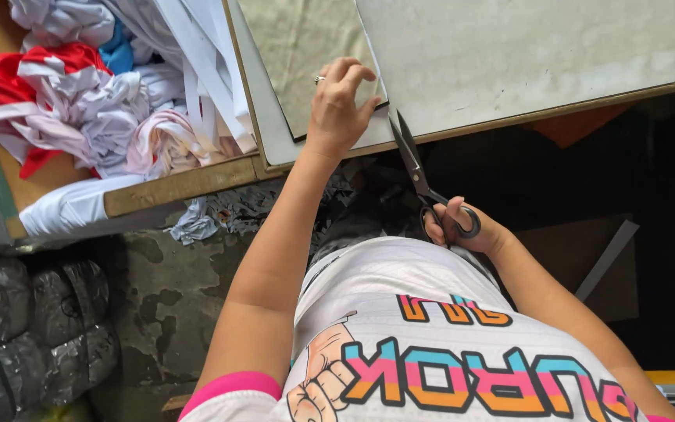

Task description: The person is cutting out fabric pieces from a larger sheet of black fabric using a paper template and large scissors, then cutting a red and black striped fabric strip.

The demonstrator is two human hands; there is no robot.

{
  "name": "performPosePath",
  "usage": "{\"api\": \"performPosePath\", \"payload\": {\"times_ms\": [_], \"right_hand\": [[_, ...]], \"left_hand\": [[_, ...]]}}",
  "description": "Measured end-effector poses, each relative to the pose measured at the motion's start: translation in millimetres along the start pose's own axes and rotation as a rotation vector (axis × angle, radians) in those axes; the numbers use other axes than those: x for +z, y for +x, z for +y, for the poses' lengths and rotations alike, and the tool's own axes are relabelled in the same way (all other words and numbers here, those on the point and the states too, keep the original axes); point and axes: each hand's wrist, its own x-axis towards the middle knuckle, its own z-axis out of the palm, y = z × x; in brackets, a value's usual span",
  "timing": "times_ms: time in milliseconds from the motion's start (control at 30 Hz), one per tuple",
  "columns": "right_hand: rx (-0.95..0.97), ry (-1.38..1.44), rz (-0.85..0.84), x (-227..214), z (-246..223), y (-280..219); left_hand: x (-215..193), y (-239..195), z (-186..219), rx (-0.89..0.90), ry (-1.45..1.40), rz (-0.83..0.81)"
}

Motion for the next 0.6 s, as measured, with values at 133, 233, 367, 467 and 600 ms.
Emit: {"api": "performPosePath", "payload": {"times_ms": [133,233,367,467,600], "right_hand": [[-0.035,0.067,-0.086,-11,7,14],[-0.04,0.085,-0.106,-12,5,14],[-0.023,0.049,-0.105,-16,3,15],[-0.024,0.072,-0.124,-15,2,14],[-0.011,0.046,-0.118,-13,-3,10]], "left_hand": [[-5,-11,3,-0.024,-0.024,-0.059],[4,-15,-2,-0.04,-0.043,-0.01],[4,-15,-2,-0.01,-0.026,0.02],[3,-16,-2,0.052,-0.04,0.062],[3,-15,1,0.016,-0.019,0.027]]}}
